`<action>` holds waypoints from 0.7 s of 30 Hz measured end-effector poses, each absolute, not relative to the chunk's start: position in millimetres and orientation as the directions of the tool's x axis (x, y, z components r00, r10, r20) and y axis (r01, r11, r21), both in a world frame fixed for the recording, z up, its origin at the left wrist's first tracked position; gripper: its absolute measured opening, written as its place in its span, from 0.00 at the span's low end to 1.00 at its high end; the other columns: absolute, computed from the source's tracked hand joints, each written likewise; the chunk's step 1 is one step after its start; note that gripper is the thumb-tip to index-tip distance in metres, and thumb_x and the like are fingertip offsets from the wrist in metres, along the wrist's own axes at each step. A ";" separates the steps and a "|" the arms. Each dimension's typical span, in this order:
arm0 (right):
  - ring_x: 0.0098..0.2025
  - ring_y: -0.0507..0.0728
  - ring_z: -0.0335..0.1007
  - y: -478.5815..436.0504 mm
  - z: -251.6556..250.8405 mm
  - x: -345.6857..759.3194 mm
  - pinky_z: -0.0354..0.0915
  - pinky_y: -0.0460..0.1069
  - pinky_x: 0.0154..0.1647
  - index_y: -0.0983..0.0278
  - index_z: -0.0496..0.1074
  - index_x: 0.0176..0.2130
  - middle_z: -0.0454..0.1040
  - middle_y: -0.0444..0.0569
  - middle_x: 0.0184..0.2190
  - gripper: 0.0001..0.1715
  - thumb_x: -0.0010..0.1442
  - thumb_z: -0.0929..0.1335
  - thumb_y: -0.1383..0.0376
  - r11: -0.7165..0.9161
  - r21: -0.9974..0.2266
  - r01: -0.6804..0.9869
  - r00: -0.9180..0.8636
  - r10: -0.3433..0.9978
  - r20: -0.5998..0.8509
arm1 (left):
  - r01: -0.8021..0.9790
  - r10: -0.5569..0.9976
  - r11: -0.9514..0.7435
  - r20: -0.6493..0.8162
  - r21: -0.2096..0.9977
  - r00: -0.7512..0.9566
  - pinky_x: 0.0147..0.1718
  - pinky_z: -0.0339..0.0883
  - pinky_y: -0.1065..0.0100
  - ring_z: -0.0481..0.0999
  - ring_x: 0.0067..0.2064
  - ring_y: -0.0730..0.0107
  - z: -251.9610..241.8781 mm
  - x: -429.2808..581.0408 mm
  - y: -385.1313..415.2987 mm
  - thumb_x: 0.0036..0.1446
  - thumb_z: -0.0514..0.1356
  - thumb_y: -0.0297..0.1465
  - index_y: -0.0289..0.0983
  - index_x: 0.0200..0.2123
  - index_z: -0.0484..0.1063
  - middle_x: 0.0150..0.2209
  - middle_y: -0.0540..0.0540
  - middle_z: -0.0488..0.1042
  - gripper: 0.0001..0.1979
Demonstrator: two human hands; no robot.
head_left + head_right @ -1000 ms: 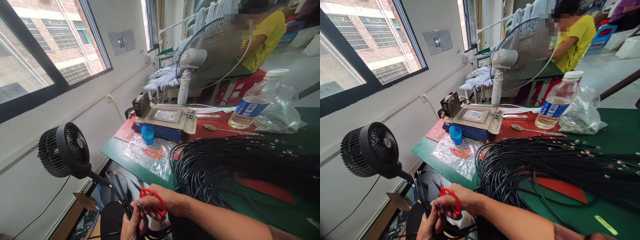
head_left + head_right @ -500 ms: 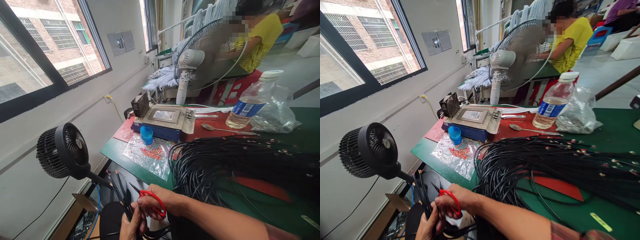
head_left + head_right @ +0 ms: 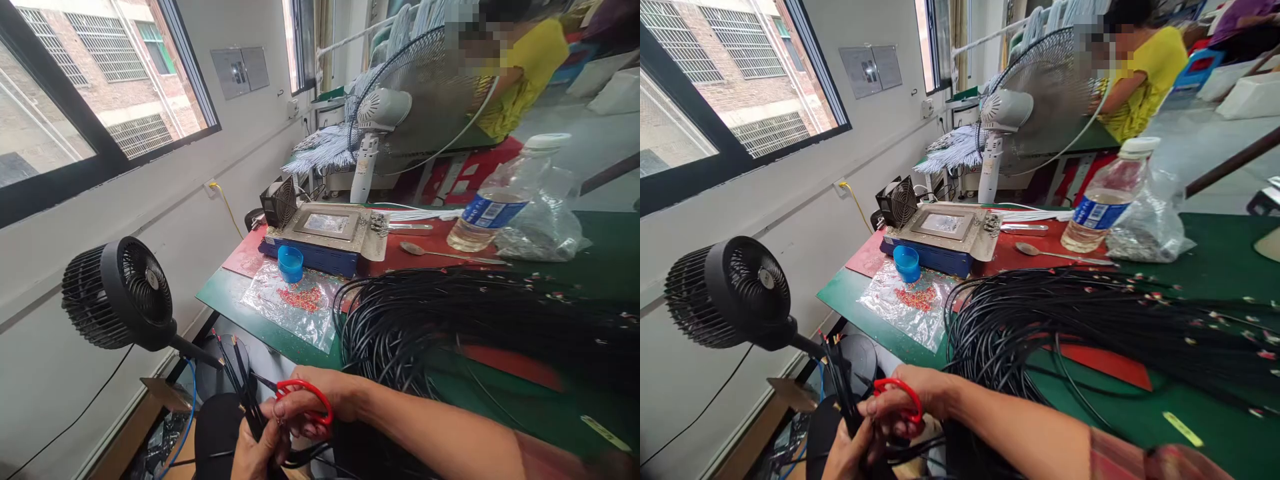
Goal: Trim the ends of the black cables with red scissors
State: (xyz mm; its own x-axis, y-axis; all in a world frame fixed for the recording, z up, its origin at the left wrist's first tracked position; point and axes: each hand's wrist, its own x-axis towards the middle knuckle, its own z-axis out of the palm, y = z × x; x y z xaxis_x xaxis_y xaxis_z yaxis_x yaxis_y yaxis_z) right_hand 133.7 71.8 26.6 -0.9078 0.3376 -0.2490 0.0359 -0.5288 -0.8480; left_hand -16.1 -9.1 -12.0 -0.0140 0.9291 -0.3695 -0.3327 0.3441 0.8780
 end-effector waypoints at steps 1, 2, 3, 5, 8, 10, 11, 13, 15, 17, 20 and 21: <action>0.12 0.44 0.55 71.8 26.4 133.7 0.53 0.39 0.11 0.70 0.66 0.19 0.62 0.40 0.11 0.19 0.48 0.68 0.57 -0.539 -0.842 0.034 -0.909 0.334 -0.251 | -0.317 0.936 0.335 -0.352 0.887 0.004 0.15 0.38 0.73 0.52 0.13 0.89 -12.2 -16.4 -9.6 0.36 0.63 0.43 0.33 0.21 0.72 0.15 0.53 0.62 0.17; 0.12 0.44 0.56 71.7 26.2 133.7 0.53 0.39 0.11 0.70 0.66 0.19 0.63 0.40 0.12 0.18 0.47 0.68 0.57 -0.546 -0.837 0.033 -0.909 0.332 -0.253 | -0.306 0.941 0.326 -0.337 0.894 0.019 0.15 0.37 0.73 0.52 0.13 0.89 -12.4 -16.7 -10.0 0.36 0.62 0.43 0.33 0.20 0.72 0.16 0.53 0.62 0.17; 0.13 0.44 0.56 71.6 25.9 133.7 0.54 0.39 0.11 0.70 0.67 0.20 0.63 0.40 0.12 0.18 0.47 0.69 0.57 -0.549 -0.835 0.037 -0.909 0.329 -0.256 | -0.300 0.945 0.320 -0.326 0.899 0.029 0.15 0.37 0.73 0.53 0.14 0.89 -12.6 -16.9 -10.5 0.37 0.63 0.43 0.33 0.20 0.72 0.17 0.53 0.62 0.17; 0.13 0.44 0.56 71.2 25.6 133.3 0.54 0.39 0.11 0.70 0.67 0.21 0.64 0.40 0.13 0.18 0.47 0.69 0.57 -0.543 -0.838 0.042 -0.909 0.327 -0.257 | -0.312 0.945 0.318 -0.324 0.895 0.034 0.15 0.37 0.73 0.53 0.14 0.89 -13.1 -17.2 -11.1 0.37 0.63 0.42 0.33 0.20 0.72 0.18 0.53 0.62 0.16; 0.12 0.44 0.55 70.3 26.0 132.0 0.53 0.39 0.11 0.70 0.67 0.21 0.63 0.40 0.12 0.21 0.47 0.69 0.54 -0.504 -0.864 0.011 -0.889 0.390 -0.239 | -0.364 0.943 0.303 -0.332 0.881 -0.018 0.15 0.37 0.74 0.52 0.14 0.89 -14.3 -17.0 -10.0 0.37 0.63 0.41 0.34 0.21 0.71 0.16 0.55 0.61 0.15; 0.12 0.44 0.55 69.8 26.3 130.5 0.52 0.39 0.11 0.70 0.66 0.21 0.62 0.40 0.12 0.23 0.48 0.68 0.51 -0.469 -0.882 -0.042 -0.855 0.474 -0.211 | -0.386 0.943 0.271 -0.324 0.882 -0.078 0.15 0.38 0.75 0.53 0.14 0.88 -15.1 -16.5 -7.8 0.38 0.63 0.41 0.35 0.21 0.69 0.16 0.55 0.62 0.14; 0.12 0.44 0.55 69.7 26.1 129.6 0.52 0.39 0.12 0.70 0.66 0.21 0.62 0.40 0.12 0.24 0.48 0.67 0.50 -0.451 -0.890 -0.070 -0.832 0.518 -0.197 | -0.395 0.940 0.257 -0.323 0.882 -0.110 0.15 0.38 0.75 0.53 0.14 0.88 -15.7 -16.3 -6.4 0.38 0.63 0.40 0.35 0.21 0.69 0.15 0.55 0.62 0.14; 0.12 0.44 0.54 69.7 24.5 127.6 0.51 0.40 0.12 0.70 0.67 0.20 0.61 0.39 0.11 0.25 0.47 0.67 0.49 -0.421 -0.900 -0.112 -0.795 0.582 -0.173 | -0.394 0.932 0.242 -0.325 0.887 -0.159 0.15 0.39 0.75 0.53 0.14 0.87 -17.1 -16.2 -4.0 0.38 0.63 0.40 0.36 0.23 0.68 0.14 0.56 0.61 0.14; 0.12 0.43 0.52 69.9 21.5 125.8 0.49 0.40 0.12 0.70 0.66 0.20 0.60 0.39 0.11 0.25 0.46 0.68 0.49 -0.389 -0.911 -0.137 -0.763 0.628 -0.154 | -0.391 0.928 0.241 -0.329 0.888 -0.174 0.15 0.39 0.75 0.53 0.14 0.87 -18.8 -16.6 -2.6 0.38 0.63 0.41 0.36 0.24 0.68 0.13 0.57 0.59 0.14; 0.13 0.43 0.52 70.4 18.7 124.6 0.48 0.40 0.13 0.70 0.67 0.22 0.60 0.39 0.12 0.25 0.46 0.69 0.50 -0.353 -0.922 -0.160 -0.725 0.676 -0.133 | -0.389 0.934 0.241 -0.322 0.889 -0.157 0.15 0.39 0.76 0.53 0.13 0.87 -19.8 -16.9 -2.3 0.38 0.63 0.41 0.36 0.23 0.67 0.13 0.57 0.59 0.14; 0.14 0.43 0.52 70.8 19.1 124.7 0.48 0.40 0.13 0.71 0.69 0.26 0.61 0.39 0.14 0.23 0.48 0.68 0.51 -0.314 -0.932 -0.181 -0.686 0.720 -0.110 | -0.395 0.933 0.261 -0.334 0.881 -0.130 0.14 0.38 0.75 0.51 0.12 0.87 -18.3 -16.1 -3.0 0.37 0.63 0.41 0.35 0.21 0.66 0.12 0.57 0.58 0.15; 0.14 0.43 0.52 70.7 20.8 125.2 0.48 0.40 0.13 0.71 0.70 0.26 0.61 0.39 0.14 0.22 0.48 0.68 0.52 -0.310 -0.933 -0.180 -0.692 0.715 -0.104 | -0.394 0.928 0.271 -0.347 0.878 -0.135 0.14 0.38 0.75 0.51 0.12 0.87 -17.0 -15.4 -3.3 0.36 0.63 0.42 0.35 0.21 0.66 0.12 0.57 0.58 0.16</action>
State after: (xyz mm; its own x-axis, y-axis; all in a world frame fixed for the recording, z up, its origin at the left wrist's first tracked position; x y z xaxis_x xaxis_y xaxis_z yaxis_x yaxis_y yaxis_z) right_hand 125.2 70.7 20.8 -0.6917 0.7146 -0.1041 -0.1801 -0.3102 -0.9335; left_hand -15.4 -3.3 -17.0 -0.1353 0.9279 -0.3473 -0.3937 0.2713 0.8783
